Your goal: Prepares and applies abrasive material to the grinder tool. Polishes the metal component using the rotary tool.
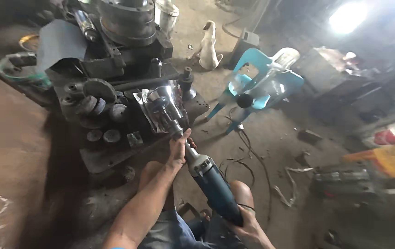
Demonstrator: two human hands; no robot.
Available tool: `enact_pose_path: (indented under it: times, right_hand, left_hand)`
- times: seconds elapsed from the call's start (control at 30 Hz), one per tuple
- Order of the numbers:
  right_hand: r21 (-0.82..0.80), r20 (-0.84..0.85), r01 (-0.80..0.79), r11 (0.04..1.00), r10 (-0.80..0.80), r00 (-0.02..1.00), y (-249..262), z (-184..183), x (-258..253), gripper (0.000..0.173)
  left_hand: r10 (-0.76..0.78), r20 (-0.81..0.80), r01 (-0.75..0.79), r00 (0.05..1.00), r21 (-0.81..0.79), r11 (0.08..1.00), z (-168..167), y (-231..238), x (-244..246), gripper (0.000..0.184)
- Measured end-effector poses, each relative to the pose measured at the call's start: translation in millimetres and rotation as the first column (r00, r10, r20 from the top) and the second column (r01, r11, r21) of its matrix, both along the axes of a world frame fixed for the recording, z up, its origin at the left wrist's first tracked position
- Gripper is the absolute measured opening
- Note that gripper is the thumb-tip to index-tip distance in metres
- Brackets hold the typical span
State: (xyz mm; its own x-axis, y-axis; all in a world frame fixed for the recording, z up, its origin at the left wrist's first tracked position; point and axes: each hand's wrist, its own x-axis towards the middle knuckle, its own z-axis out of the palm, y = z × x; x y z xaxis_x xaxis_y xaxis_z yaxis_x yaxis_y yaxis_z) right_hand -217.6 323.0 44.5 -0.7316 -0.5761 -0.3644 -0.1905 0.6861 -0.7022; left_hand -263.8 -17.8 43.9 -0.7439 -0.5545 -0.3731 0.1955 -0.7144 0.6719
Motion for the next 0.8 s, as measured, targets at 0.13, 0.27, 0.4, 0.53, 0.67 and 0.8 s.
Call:
enact_pose_path:
  times: [0.13, 0.27, 0.4, 0.53, 0.67, 0.8]
  right_hand:
    - [-0.005, 0.024, 0.007, 1.000, -0.007, 1.000, -1.7, -3.0, -0.1, 0.049]
    - [-0.001, 0.047, 0.000, 1.000, 0.000, 0.999, -4.2, -2.6, -3.2, 0.053]
    - [0.010, 0.067, 0.014, 1.000, -0.015, 0.998, -4.7, -9.3, -3.8, 0.050]
    - [0.020, 0.051, 0.024, 1.000, -0.025, 0.998, -1.6, -17.3, -2.2, 0.049]
    - [-0.023, 0.042, 0.026, 0.999, -0.025, 0.999, 1.8, -26.5, -4.9, 0.049]
    - [-0.125, 0.064, -0.020, 0.992, 0.028, 0.998, 13.8, -31.7, -9.9, 0.052]
  left_hand:
    - [0.012, 0.014, -0.012, 1.000, -0.024, 1.000, 1.4, -0.1, 0.0, 0.017]
    - [0.016, 0.052, -0.014, 0.998, -0.034, 0.999, 3.7, -2.2, -0.2, 0.011]
    - [0.015, 0.051, -0.012, 0.999, -0.044, 0.999, 3.1, -1.2, -0.4, 0.010]
    - [0.001, 0.064, 0.003, 0.998, -0.059, 0.998, 2.2, 0.1, -0.4, 0.012]
    - [0.005, 0.079, 0.000, 0.997, -0.060, 0.998, 2.6, 2.3, -1.0, 0.012]
    - [0.009, 0.101, -0.002, 0.995, -0.070, 0.998, 2.0, 4.6, -3.5, 0.011]
